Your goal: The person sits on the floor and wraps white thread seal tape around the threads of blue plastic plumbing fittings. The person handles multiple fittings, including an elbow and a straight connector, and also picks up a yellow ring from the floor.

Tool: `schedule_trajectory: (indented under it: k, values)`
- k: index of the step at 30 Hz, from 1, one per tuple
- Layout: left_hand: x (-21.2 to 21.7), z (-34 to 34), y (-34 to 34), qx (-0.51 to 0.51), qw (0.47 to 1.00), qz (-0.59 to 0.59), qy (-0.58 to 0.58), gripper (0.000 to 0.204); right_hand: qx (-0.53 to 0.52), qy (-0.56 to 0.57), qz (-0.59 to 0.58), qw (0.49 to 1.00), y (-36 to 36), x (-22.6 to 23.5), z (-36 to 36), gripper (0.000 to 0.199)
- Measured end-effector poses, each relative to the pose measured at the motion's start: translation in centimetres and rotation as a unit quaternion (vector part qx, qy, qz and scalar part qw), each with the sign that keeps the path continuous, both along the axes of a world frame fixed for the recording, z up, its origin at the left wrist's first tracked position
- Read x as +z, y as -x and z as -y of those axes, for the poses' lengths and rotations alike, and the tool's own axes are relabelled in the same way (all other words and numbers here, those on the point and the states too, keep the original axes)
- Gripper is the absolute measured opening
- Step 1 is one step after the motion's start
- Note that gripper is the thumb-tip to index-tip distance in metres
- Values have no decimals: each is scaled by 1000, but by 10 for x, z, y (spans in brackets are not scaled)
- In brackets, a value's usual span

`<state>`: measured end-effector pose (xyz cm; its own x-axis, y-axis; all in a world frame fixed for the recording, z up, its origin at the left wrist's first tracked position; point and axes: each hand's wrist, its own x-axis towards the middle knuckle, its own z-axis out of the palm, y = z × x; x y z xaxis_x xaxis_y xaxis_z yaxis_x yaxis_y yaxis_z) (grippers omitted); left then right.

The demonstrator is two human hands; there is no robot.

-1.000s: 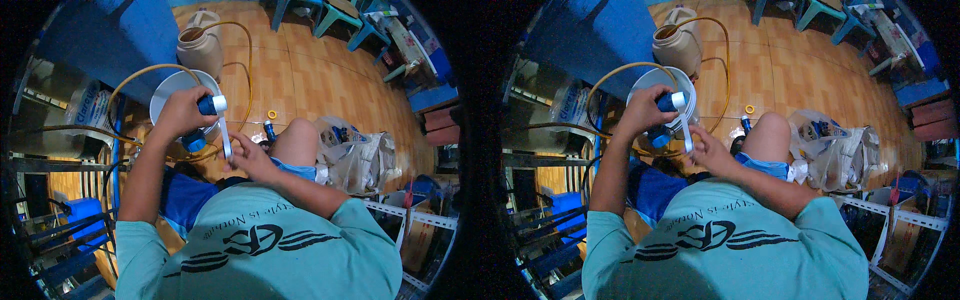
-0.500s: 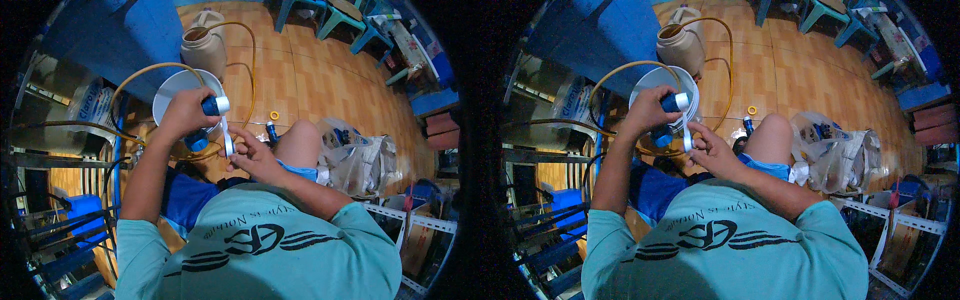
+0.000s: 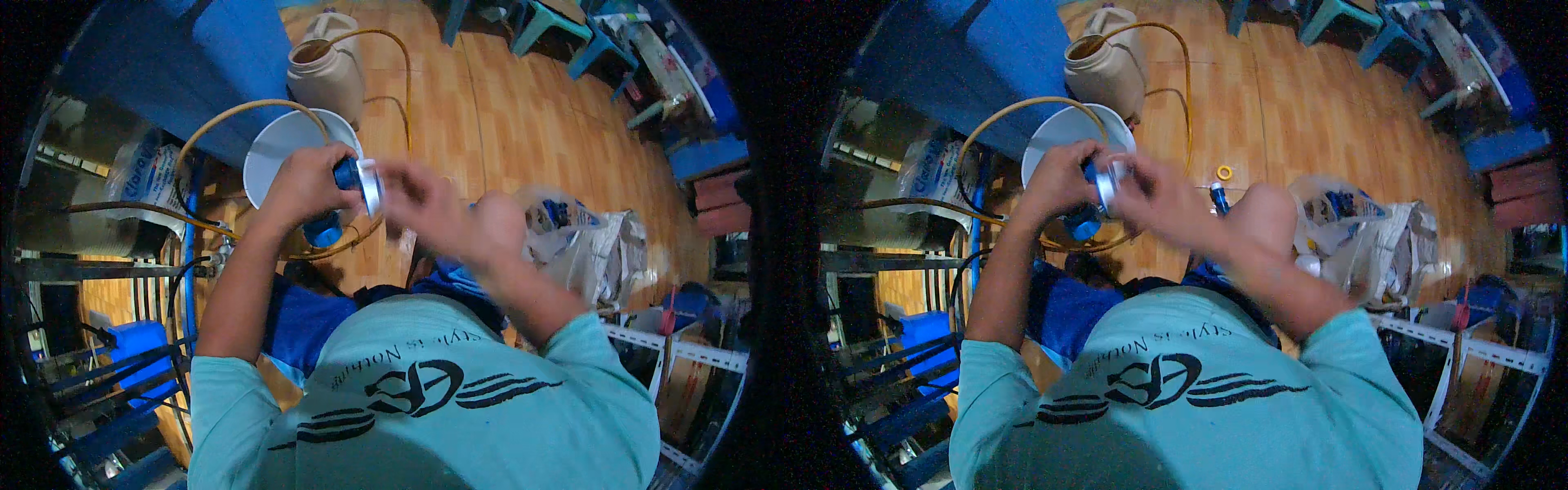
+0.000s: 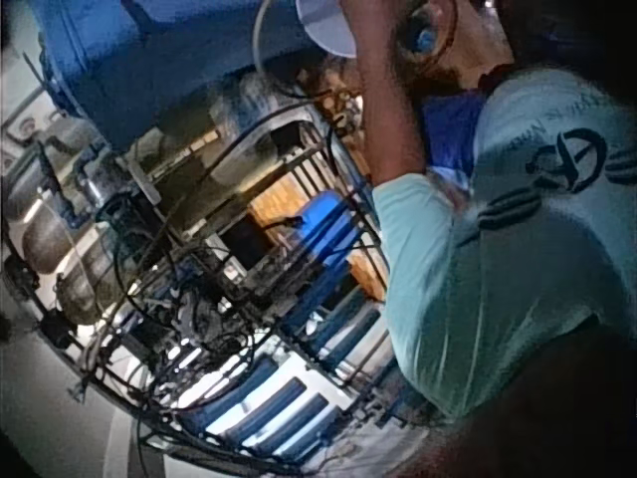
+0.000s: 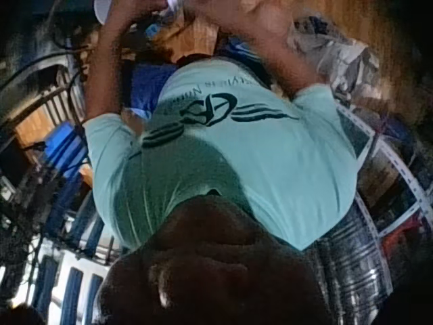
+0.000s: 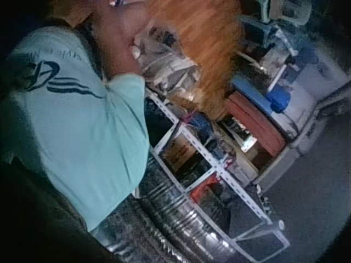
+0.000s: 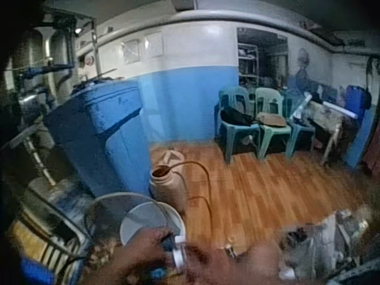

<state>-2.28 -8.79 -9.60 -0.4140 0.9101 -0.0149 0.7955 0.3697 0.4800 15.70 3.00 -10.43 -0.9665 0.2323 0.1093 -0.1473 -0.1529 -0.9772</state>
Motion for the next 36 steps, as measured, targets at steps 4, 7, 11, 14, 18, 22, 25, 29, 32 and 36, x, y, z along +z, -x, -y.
schedule_trajectory:
  k: [4,7,11,14,18,22,25,29,32,36]
  values:
    - [8,-12,-12,-38,999,-4,-39,49,-14,-79,44,996,68,-13,-74,33]
    - [12,-14,-4,-19,999,12,-49,48,-36,-79,73,994,41,-108,-53,40]
    - [-12,-8,6,-24,997,2,-76,47,-12,38,53,998,-25,-61,24,43]
    - [-11,-3,1,-15,998,19,-62,48,-7,-124,5,992,42,6,-39,35]
    - [2,-13,-6,-53,993,-3,-103,48,-29,-58,30,997,83,-76,-92,31]
    - [0,-8,4,8,999,-5,-50,50,28,42,103,993,-17,-130,5,51]
    - [-25,-3,12,12,999,-12,-30,50,36,101,5,994,-15,-24,14,48]
    - [-5,-18,-12,19,999,-18,-35,50,-11,-82,17,996,79,-1,-72,35]
    - [-2,-22,-5,-53,994,5,-92,50,-14,-71,21,997,81,-101,-97,36]
    - [-11,-19,5,-2,999,7,-47,49,-38,166,48,984,-23,-100,25,49]
